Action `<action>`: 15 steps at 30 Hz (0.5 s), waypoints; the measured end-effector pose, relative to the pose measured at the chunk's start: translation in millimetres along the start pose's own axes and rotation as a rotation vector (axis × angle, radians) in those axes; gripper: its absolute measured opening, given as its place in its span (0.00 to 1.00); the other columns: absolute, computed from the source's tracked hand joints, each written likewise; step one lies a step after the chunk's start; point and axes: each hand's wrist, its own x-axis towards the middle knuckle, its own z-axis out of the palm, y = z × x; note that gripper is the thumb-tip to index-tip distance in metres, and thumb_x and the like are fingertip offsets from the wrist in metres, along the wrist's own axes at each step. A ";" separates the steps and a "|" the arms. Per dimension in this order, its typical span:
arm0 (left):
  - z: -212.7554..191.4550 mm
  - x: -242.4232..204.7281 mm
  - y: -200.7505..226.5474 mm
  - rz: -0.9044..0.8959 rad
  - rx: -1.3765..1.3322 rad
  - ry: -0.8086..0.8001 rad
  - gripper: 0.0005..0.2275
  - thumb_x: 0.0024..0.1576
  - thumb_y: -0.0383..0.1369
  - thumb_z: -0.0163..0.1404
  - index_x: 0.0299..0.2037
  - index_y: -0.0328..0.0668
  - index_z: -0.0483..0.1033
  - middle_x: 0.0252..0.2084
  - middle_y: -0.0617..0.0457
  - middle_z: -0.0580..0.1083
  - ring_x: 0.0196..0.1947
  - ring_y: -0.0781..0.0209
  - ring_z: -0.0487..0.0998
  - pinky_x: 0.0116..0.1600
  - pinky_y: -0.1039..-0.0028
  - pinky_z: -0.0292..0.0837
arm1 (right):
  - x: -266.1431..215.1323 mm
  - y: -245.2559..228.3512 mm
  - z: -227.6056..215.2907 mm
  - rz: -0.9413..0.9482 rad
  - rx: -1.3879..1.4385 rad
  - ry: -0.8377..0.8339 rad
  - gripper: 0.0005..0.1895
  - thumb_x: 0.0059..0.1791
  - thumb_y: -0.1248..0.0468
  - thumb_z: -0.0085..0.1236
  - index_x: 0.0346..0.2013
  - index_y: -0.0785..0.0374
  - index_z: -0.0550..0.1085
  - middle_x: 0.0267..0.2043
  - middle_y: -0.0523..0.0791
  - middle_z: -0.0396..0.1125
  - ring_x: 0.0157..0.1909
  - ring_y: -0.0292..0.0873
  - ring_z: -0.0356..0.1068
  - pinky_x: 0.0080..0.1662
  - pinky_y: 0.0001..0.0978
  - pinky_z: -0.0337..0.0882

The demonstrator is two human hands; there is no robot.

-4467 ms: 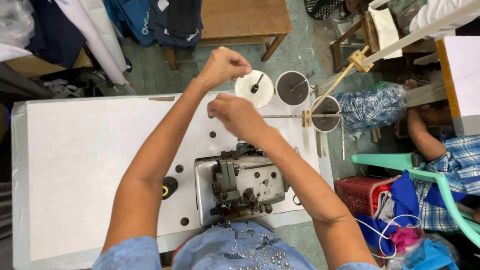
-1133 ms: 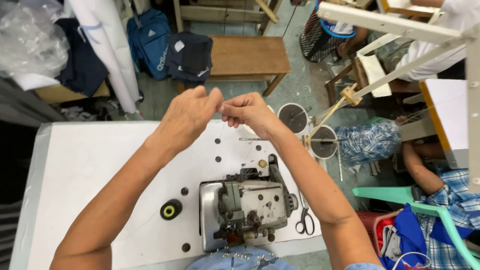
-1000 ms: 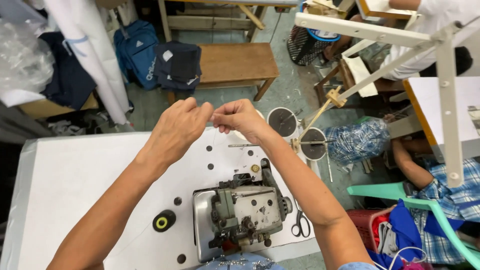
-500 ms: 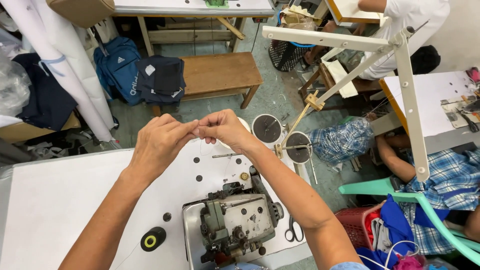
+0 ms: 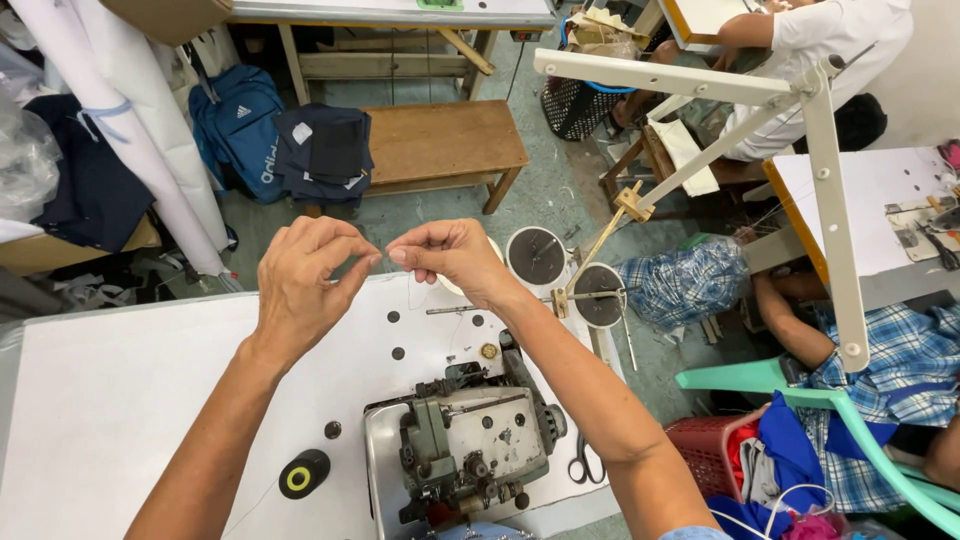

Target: The person threads a sewing machine by hand, using shears to cut the thread and guiding it through various points on the machine and a spool of thread.

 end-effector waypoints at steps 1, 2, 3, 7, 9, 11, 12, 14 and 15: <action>1.6 -1.0 -1.7 -0.014 0.000 0.009 0.02 0.61 0.29 0.65 0.38 0.50 0.86 0.37 0.60 0.79 0.42 0.59 0.78 0.48 0.69 0.72 | 0.0 1.0 0.5 -0.022 0.003 0.008 0.09 0.46 0.71 0.74 0.40 0.71 0.84 0.26 0.51 0.76 0.25 0.35 0.76 0.27 0.20 0.75; 3.3 -2.0 -3.6 -0.029 0.001 0.018 0.02 0.61 0.29 0.65 0.38 0.50 0.86 0.37 0.60 0.79 0.42 0.59 0.78 0.48 0.69 0.72 | 0.5 1.9 1.0 -0.045 0.006 0.015 0.10 0.46 0.71 0.74 0.40 0.71 0.84 0.26 0.51 0.77 0.25 0.35 0.76 0.27 0.20 0.75; 4.5 -1.6 -3.4 -0.030 0.001 0.020 0.02 0.61 0.29 0.65 0.38 0.50 0.86 0.37 0.60 0.79 0.42 0.59 0.78 0.48 0.69 0.72 | -0.1 0.5 0.8 -0.045 0.005 0.014 0.10 0.46 0.71 0.74 0.40 0.71 0.84 0.26 0.51 0.77 0.25 0.35 0.76 0.27 0.20 0.75; 7.0 -4.0 -2.9 -0.092 -0.085 0.020 0.03 0.60 0.28 0.66 0.38 0.48 0.86 0.37 0.59 0.78 0.41 0.57 0.78 0.48 0.67 0.71 | -1.7 4.2 -1.7 -0.072 -0.035 0.017 0.09 0.47 0.71 0.74 0.40 0.70 0.84 0.26 0.50 0.77 0.25 0.34 0.76 0.26 0.19 0.76; 5.5 -3.9 -1.8 -0.112 -0.092 0.025 0.03 0.60 0.28 0.66 0.38 0.49 0.86 0.37 0.59 0.78 0.41 0.57 0.78 0.48 0.67 0.71 | -2.4 4.7 -2.2 -0.074 -0.031 0.020 0.08 0.47 0.71 0.74 0.40 0.70 0.84 0.26 0.50 0.76 0.25 0.34 0.76 0.26 0.19 0.76; 3.0 -3.0 1.0 -0.125 -0.146 0.039 0.04 0.59 0.25 0.66 0.36 0.47 0.86 0.36 0.56 0.78 0.41 0.55 0.79 0.49 0.65 0.71 | -5.5 0.8 -1.1 -0.075 -0.049 0.016 0.08 0.47 0.70 0.74 0.40 0.70 0.84 0.26 0.49 0.76 0.25 0.33 0.75 0.27 0.18 0.75; 5.9 -2.0 -0.5 -0.128 -0.146 0.039 0.04 0.59 0.25 0.66 0.36 0.47 0.86 0.36 0.56 0.78 0.41 0.55 0.79 0.49 0.65 0.71 | -6.5 -1.7 -0.3 -0.072 -0.049 0.015 0.08 0.47 0.70 0.74 0.40 0.70 0.84 0.26 0.49 0.76 0.25 0.33 0.75 0.27 0.18 0.75; 9.4 -5.2 -4.0 -0.073 -0.140 0.067 0.04 0.59 0.26 0.66 0.36 0.46 0.85 0.37 0.55 0.78 0.42 0.53 0.79 0.50 0.64 0.72 | -9.3 -3.8 4.8 -0.080 -0.059 0.026 0.09 0.47 0.70 0.74 0.41 0.68 0.85 0.26 0.49 0.77 0.25 0.33 0.75 0.27 0.19 0.75; 17.3 1.8 -8.2 -0.087 -0.135 0.068 0.04 0.59 0.26 0.66 0.36 0.46 0.85 0.37 0.55 0.78 0.42 0.53 0.79 0.50 0.64 0.72 | -5.1 -2.3 -3.7 -0.070 -0.056 0.016 0.09 0.47 0.70 0.74 0.41 0.68 0.85 0.26 0.49 0.77 0.25 0.33 0.75 0.27 0.19 0.75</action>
